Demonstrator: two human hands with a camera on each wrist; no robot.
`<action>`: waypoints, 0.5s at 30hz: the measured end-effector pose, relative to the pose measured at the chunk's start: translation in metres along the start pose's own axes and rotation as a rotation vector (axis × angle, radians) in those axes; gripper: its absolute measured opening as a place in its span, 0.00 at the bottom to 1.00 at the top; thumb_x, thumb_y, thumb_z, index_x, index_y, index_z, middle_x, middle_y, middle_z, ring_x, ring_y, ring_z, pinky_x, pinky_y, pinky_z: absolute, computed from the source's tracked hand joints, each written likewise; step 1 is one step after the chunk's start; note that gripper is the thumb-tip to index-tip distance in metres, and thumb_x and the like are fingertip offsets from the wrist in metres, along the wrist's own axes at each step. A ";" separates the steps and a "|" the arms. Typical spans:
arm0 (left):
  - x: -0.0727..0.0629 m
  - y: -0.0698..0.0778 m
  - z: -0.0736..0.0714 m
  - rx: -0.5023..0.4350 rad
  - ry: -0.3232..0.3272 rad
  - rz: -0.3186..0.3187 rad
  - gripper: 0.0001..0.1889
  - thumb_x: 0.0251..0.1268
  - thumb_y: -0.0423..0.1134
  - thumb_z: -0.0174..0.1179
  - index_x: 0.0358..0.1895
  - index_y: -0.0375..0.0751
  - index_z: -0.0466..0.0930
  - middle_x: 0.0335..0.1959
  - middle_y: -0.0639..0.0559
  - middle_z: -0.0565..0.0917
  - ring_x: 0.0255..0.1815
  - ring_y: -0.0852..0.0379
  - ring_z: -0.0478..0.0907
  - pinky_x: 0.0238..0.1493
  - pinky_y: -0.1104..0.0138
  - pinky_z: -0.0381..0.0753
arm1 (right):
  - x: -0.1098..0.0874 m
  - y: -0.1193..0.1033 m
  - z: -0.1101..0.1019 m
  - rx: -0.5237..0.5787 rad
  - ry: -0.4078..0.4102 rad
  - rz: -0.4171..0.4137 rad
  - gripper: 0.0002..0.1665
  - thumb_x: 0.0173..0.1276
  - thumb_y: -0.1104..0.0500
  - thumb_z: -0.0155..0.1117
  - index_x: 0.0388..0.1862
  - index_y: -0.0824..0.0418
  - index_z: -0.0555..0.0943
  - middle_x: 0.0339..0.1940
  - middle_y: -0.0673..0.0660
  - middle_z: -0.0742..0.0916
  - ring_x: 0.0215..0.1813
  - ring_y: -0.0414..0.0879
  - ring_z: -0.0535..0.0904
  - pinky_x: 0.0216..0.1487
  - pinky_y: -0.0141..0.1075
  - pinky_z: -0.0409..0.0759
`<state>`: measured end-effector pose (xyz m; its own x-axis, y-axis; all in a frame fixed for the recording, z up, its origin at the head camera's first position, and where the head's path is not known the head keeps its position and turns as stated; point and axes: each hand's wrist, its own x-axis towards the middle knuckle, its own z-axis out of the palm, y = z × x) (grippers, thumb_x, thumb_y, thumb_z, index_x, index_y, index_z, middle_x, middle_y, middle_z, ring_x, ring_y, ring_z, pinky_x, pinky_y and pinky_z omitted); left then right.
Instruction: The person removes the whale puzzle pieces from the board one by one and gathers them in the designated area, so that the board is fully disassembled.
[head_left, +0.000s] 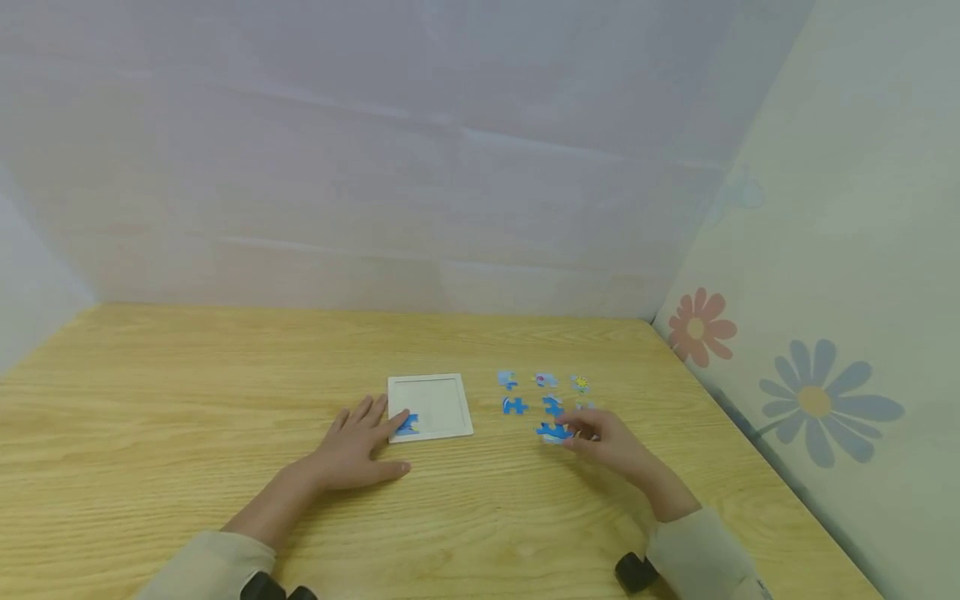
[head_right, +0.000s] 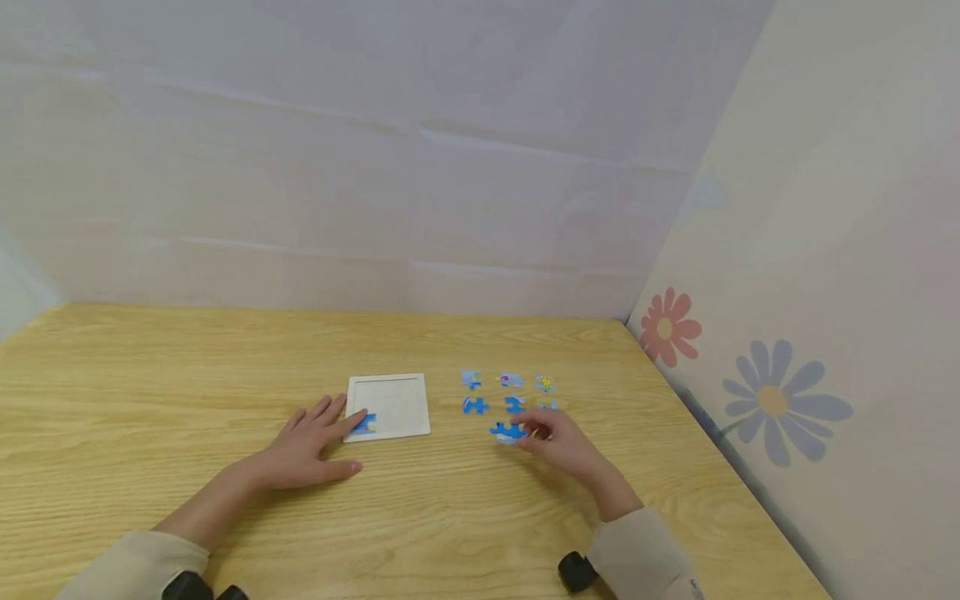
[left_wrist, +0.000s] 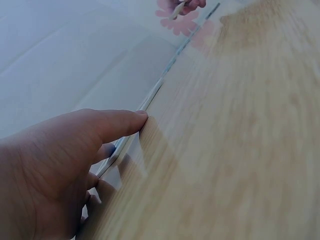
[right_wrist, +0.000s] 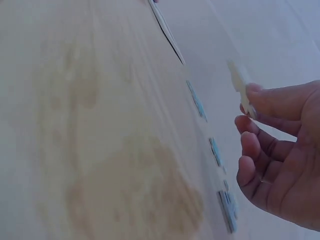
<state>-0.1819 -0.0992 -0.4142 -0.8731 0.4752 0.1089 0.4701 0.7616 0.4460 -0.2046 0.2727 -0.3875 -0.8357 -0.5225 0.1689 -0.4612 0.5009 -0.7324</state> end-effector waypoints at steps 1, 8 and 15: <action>0.000 0.000 0.000 0.004 -0.001 -0.002 0.40 0.52 0.61 0.51 0.64 0.39 0.57 0.64 0.32 0.47 0.63 0.35 0.39 0.54 0.42 0.37 | -0.002 0.003 -0.001 0.001 -0.005 -0.012 0.16 0.59 0.66 0.57 0.47 0.71 0.74 0.36 0.59 0.78 0.30 0.46 0.72 0.29 0.33 0.73; 0.000 -0.002 0.002 0.005 0.001 -0.005 0.40 0.51 0.61 0.51 0.64 0.40 0.57 0.64 0.31 0.47 0.63 0.35 0.39 0.55 0.42 0.36 | -0.010 0.009 -0.005 -0.012 -0.015 0.024 0.15 0.58 0.65 0.58 0.45 0.69 0.75 0.32 0.55 0.77 0.31 0.44 0.71 0.31 0.33 0.71; 0.001 -0.003 0.003 0.010 0.000 -0.006 0.40 0.51 0.62 0.51 0.64 0.41 0.57 0.64 0.32 0.47 0.63 0.35 0.39 0.55 0.42 0.36 | -0.013 0.009 -0.004 -0.051 0.008 0.049 0.15 0.57 0.65 0.60 0.44 0.69 0.76 0.34 0.57 0.79 0.33 0.44 0.71 0.34 0.33 0.72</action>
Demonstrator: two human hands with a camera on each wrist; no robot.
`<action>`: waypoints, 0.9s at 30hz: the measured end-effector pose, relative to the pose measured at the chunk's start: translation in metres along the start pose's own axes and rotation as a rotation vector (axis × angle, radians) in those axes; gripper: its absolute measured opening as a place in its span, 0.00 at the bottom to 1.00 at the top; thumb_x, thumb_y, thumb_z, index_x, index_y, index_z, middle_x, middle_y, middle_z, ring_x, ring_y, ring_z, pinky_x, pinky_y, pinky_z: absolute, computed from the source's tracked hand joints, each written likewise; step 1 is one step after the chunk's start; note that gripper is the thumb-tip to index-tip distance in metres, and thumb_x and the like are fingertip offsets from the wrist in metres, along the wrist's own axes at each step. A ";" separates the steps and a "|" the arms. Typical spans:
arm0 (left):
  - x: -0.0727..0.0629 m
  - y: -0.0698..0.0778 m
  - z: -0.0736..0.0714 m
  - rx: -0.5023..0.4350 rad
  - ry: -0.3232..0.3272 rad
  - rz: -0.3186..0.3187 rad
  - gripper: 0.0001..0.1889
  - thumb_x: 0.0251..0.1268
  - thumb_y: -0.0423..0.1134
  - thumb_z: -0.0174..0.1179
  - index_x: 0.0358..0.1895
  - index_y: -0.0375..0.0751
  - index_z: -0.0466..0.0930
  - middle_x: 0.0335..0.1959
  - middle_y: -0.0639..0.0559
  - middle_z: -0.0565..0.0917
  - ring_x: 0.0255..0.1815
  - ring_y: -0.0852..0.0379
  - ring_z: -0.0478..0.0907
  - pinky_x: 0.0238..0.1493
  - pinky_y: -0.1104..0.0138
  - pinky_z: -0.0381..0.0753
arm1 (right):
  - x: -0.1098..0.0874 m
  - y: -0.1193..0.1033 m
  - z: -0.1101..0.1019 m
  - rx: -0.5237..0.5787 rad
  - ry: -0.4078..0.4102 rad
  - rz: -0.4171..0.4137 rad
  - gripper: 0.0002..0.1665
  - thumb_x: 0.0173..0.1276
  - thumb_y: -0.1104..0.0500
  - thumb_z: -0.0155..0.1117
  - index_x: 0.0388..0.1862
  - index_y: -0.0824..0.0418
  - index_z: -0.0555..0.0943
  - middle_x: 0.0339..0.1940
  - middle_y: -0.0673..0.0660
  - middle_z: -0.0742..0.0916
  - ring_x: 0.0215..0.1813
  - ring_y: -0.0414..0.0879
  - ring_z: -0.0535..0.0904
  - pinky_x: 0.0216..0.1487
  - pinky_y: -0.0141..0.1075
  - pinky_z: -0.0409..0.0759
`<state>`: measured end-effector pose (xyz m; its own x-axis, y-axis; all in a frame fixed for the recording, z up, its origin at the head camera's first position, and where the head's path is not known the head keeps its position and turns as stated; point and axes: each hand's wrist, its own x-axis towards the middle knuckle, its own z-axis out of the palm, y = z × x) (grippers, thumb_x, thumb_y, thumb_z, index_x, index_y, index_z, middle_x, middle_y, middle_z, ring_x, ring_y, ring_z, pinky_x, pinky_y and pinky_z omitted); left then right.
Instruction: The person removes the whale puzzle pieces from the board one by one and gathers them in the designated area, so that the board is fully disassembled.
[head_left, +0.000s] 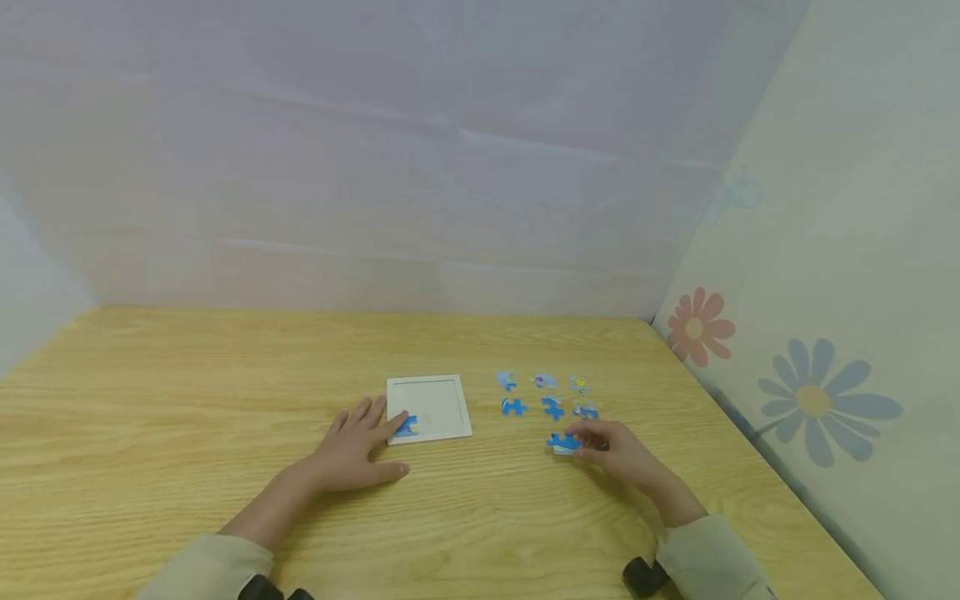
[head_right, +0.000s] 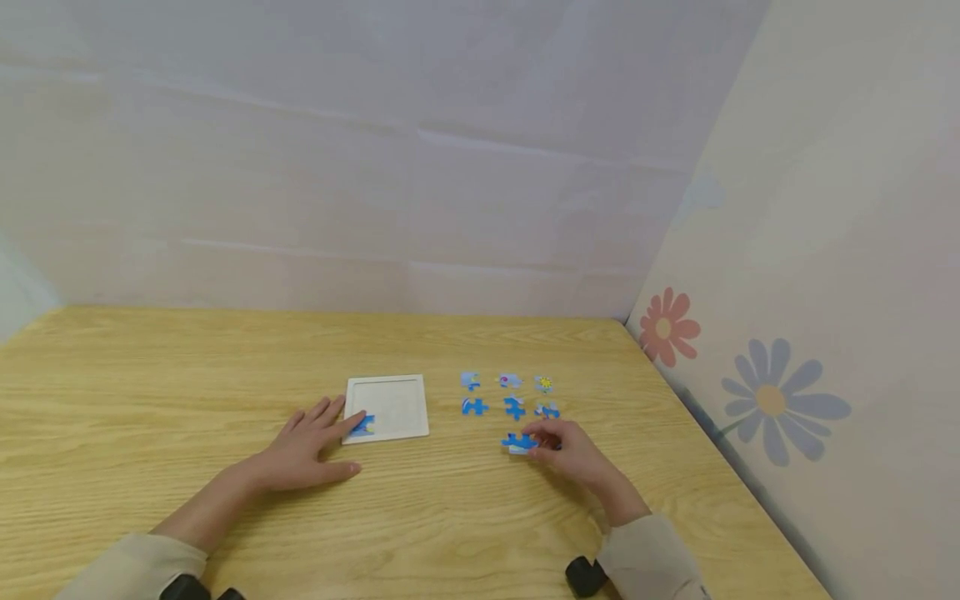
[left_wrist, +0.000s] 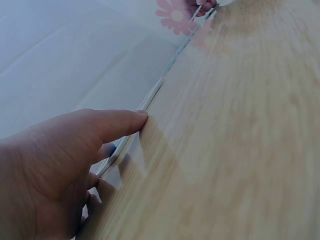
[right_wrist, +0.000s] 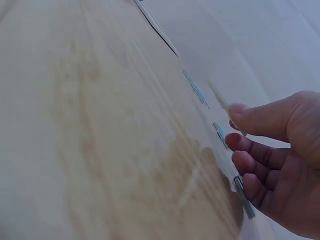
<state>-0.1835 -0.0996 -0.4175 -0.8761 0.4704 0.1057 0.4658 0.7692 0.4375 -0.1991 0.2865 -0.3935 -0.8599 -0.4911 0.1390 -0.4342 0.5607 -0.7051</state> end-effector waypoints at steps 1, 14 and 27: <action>0.000 0.000 0.000 0.000 -0.001 -0.002 0.40 0.51 0.62 0.51 0.64 0.41 0.56 0.64 0.32 0.47 0.63 0.35 0.38 0.55 0.42 0.36 | 0.000 0.001 0.000 -0.008 0.005 0.007 0.15 0.56 0.65 0.60 0.44 0.70 0.76 0.34 0.56 0.79 0.33 0.44 0.71 0.33 0.33 0.72; -0.001 -0.003 0.001 -0.024 0.022 0.023 0.39 0.52 0.61 0.51 0.64 0.40 0.56 0.63 0.29 0.47 0.63 0.34 0.38 0.54 0.42 0.35 | 0.004 0.011 0.005 0.007 0.046 0.053 0.15 0.56 0.66 0.60 0.44 0.70 0.76 0.28 0.54 0.76 0.28 0.42 0.68 0.27 0.30 0.68; -0.001 0.002 -0.003 -0.022 0.014 0.012 0.39 0.52 0.61 0.51 0.63 0.39 0.58 0.63 0.30 0.48 0.63 0.34 0.40 0.54 0.41 0.37 | 0.003 0.012 0.006 0.004 0.037 0.084 0.16 0.58 0.64 0.59 0.46 0.68 0.75 0.34 0.56 0.76 0.31 0.45 0.65 0.29 0.32 0.68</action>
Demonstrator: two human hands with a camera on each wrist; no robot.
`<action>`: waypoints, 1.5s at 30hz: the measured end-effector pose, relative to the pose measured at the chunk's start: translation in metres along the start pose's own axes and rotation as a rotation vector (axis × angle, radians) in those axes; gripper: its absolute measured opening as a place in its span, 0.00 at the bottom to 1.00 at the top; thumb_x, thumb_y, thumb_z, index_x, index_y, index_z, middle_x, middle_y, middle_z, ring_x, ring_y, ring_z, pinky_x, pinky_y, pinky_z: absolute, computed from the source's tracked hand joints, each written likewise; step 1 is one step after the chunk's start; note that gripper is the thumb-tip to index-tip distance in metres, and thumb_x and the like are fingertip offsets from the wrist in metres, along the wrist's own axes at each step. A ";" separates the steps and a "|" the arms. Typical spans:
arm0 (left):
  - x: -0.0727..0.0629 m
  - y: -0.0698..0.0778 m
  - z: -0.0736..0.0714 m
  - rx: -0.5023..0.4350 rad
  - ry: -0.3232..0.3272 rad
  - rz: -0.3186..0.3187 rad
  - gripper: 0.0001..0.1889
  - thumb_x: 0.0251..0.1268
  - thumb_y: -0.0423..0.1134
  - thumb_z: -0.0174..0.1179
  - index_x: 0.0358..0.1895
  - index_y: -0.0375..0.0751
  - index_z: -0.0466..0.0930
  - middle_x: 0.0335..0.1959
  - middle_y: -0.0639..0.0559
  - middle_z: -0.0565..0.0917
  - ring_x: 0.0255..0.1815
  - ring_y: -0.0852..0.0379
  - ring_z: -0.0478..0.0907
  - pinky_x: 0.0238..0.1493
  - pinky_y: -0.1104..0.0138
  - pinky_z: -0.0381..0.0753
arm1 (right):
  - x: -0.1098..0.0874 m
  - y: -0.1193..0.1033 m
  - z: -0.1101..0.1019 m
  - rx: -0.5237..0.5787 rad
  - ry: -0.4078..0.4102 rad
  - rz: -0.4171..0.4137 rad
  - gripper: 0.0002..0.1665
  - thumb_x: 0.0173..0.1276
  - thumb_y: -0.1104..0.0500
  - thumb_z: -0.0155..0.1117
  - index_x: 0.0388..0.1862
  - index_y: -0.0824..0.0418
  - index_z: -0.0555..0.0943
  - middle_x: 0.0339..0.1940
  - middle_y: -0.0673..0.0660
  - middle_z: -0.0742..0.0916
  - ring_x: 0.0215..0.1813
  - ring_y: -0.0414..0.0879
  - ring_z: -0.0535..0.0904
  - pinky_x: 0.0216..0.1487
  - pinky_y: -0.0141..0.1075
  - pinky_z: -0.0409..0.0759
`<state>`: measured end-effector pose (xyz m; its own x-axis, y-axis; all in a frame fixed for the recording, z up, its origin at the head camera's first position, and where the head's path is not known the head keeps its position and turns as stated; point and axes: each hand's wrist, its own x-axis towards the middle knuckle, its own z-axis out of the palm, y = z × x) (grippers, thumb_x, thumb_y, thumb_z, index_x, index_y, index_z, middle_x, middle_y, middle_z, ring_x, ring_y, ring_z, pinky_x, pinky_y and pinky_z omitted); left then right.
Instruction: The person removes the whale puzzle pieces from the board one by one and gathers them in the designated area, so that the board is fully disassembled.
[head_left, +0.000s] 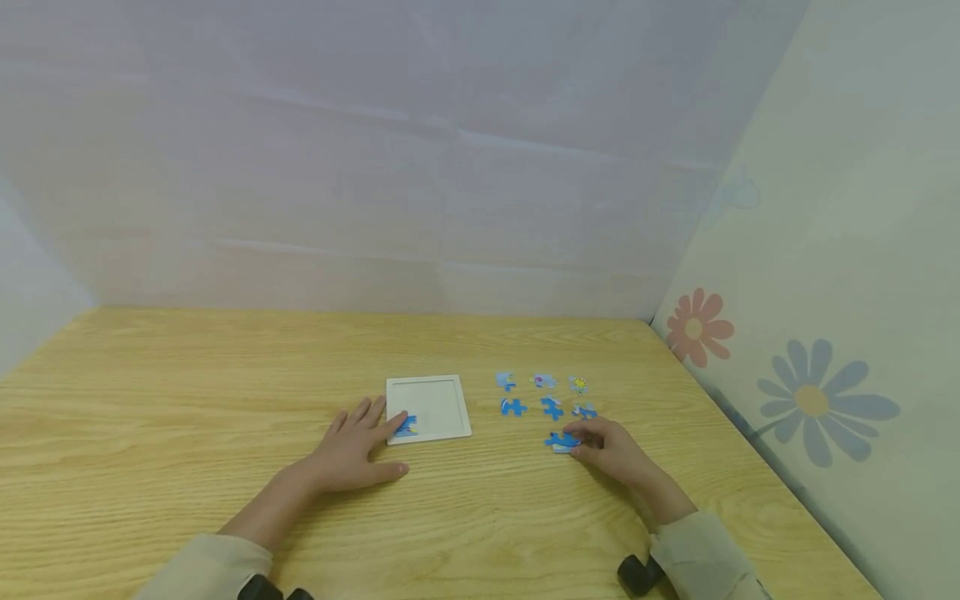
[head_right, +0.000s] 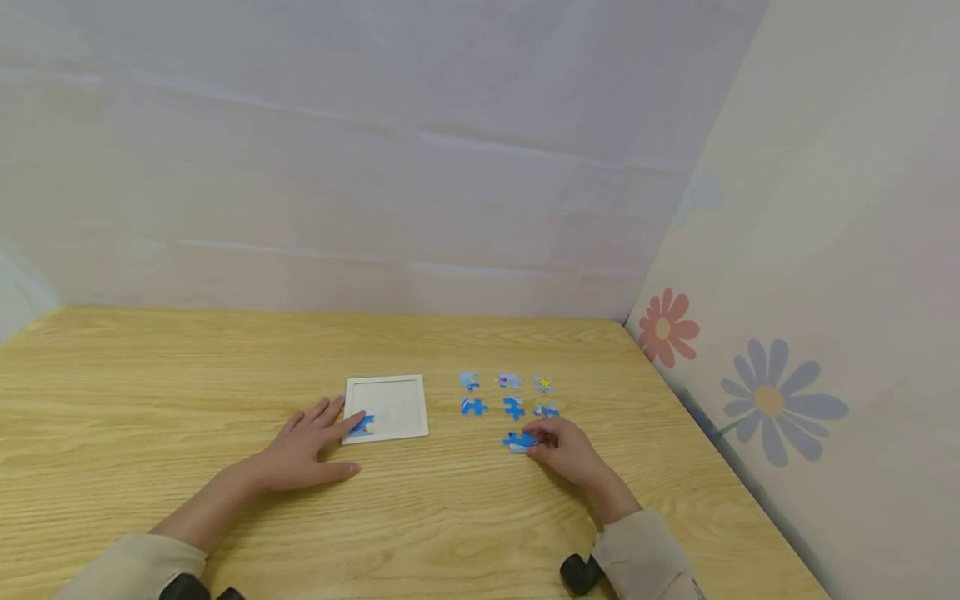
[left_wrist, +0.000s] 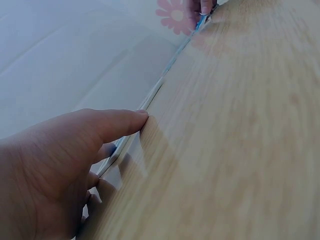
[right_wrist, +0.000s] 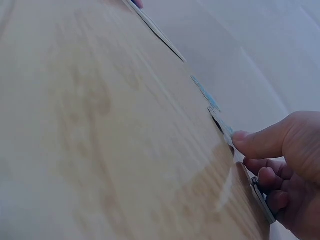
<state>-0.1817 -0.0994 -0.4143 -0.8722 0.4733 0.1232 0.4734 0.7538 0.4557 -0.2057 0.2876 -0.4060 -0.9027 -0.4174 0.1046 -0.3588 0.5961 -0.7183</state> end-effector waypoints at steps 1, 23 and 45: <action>0.000 0.000 0.001 -0.003 0.005 0.001 0.39 0.51 0.61 0.52 0.63 0.39 0.58 0.63 0.30 0.48 0.63 0.34 0.40 0.54 0.42 0.37 | 0.000 0.000 0.000 -0.001 -0.002 -0.005 0.16 0.58 0.64 0.59 0.46 0.68 0.75 0.35 0.57 0.76 0.31 0.45 0.66 0.29 0.32 0.68; -0.001 0.001 0.001 0.012 -0.009 -0.014 0.39 0.52 0.60 0.51 0.64 0.40 0.57 0.64 0.31 0.47 0.63 0.35 0.39 0.55 0.43 0.36 | 0.002 -0.002 -0.002 0.061 0.101 0.060 0.15 0.61 0.66 0.54 0.46 0.71 0.74 0.30 0.57 0.77 0.26 0.45 0.71 0.24 0.33 0.72; -0.001 0.002 -0.002 0.005 -0.002 -0.011 0.40 0.51 0.61 0.51 0.63 0.39 0.57 0.63 0.31 0.48 0.63 0.35 0.40 0.54 0.42 0.37 | 0.036 -0.073 -0.008 0.044 0.065 -0.102 0.16 0.61 0.64 0.55 0.48 0.68 0.74 0.34 0.61 0.79 0.32 0.57 0.72 0.28 0.35 0.70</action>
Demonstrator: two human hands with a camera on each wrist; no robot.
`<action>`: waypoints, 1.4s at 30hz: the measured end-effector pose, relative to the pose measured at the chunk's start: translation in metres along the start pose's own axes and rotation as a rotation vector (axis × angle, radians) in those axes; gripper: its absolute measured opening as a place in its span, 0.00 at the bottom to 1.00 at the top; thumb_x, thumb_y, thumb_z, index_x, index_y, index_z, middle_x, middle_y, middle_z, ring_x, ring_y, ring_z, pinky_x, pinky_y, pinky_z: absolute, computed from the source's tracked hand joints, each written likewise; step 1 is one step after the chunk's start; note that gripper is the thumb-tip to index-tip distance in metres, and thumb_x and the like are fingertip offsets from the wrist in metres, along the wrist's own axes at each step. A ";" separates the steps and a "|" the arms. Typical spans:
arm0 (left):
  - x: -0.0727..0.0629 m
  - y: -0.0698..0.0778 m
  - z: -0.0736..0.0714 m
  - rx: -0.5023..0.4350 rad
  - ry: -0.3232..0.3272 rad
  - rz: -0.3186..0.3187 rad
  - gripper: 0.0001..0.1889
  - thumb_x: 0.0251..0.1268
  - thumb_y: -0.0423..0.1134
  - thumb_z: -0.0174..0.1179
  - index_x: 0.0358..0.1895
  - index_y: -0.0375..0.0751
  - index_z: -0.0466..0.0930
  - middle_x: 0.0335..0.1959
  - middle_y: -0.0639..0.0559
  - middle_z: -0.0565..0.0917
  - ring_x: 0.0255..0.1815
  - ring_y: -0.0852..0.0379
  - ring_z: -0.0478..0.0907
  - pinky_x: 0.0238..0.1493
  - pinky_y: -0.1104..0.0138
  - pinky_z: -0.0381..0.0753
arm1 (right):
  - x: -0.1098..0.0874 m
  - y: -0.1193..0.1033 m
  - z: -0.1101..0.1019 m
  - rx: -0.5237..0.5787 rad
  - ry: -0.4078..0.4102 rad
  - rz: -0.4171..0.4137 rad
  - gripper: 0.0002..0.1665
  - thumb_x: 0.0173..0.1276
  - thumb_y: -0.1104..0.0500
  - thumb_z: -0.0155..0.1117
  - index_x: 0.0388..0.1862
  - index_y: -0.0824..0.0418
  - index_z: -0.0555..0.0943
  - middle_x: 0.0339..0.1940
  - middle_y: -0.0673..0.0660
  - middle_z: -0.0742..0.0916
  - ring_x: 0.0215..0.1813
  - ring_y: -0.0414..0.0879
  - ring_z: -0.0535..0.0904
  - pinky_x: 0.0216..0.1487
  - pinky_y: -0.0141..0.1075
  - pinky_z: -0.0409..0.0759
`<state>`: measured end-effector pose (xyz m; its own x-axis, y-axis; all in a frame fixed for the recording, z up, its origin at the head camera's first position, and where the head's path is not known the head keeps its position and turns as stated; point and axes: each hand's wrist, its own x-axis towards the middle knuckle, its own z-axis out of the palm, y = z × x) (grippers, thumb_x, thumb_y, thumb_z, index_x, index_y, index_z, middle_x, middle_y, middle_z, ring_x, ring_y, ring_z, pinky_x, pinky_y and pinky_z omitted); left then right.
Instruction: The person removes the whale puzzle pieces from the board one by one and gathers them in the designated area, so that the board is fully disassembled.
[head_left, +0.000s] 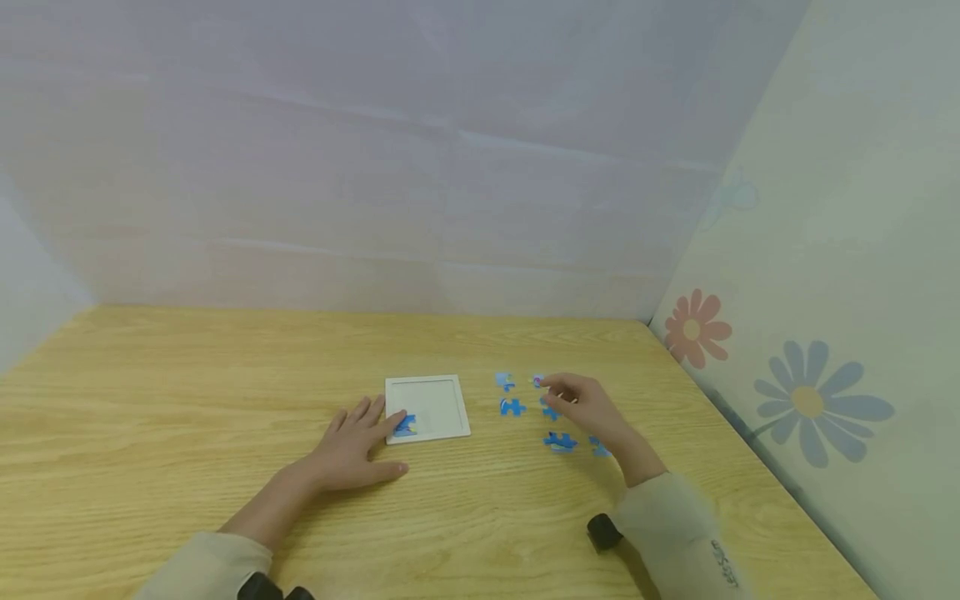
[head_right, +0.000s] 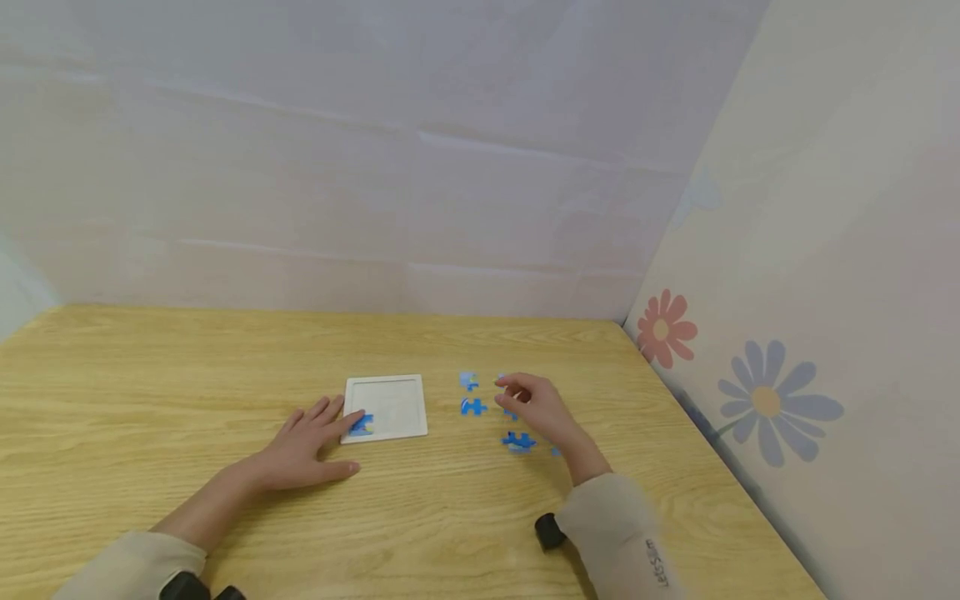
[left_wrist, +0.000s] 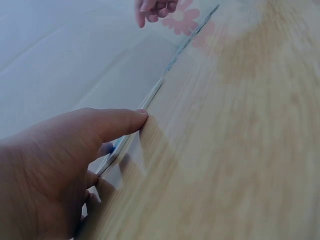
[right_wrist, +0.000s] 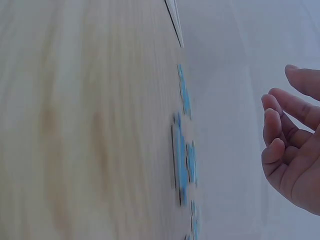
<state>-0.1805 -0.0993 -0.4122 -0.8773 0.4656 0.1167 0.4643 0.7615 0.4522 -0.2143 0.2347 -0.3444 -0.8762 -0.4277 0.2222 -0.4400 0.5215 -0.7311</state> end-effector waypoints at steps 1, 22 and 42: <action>0.000 0.000 0.000 -0.002 0.000 0.000 0.40 0.51 0.61 0.51 0.63 0.39 0.57 0.63 0.31 0.48 0.63 0.35 0.40 0.54 0.41 0.37 | 0.002 -0.007 0.003 0.000 -0.005 0.008 0.16 0.61 0.65 0.54 0.48 0.69 0.74 0.34 0.62 0.79 0.33 0.59 0.72 0.28 0.36 0.70; 0.003 -0.001 0.005 -0.004 0.051 -0.021 0.42 0.49 0.62 0.53 0.62 0.36 0.58 0.63 0.31 0.51 0.63 0.35 0.43 0.54 0.42 0.40 | 0.069 -0.022 0.096 0.057 -0.205 0.006 0.18 0.60 0.56 0.58 0.46 0.65 0.76 0.30 0.51 0.77 0.27 0.43 0.70 0.27 0.31 0.70; 0.003 -0.009 0.007 0.078 0.139 -0.074 0.37 0.55 0.60 0.48 0.62 0.37 0.60 0.61 0.29 0.53 0.62 0.33 0.44 0.53 0.40 0.41 | 0.069 -0.021 0.141 -0.148 -0.187 0.032 0.18 0.54 0.56 0.63 0.44 0.61 0.79 0.30 0.48 0.75 0.32 0.40 0.67 0.35 0.29 0.67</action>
<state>-0.1864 -0.1015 -0.4218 -0.9152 0.3443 0.2094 0.4013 0.8267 0.3944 -0.2377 0.0902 -0.4046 -0.8443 -0.5317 0.0673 -0.4491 0.6333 -0.6303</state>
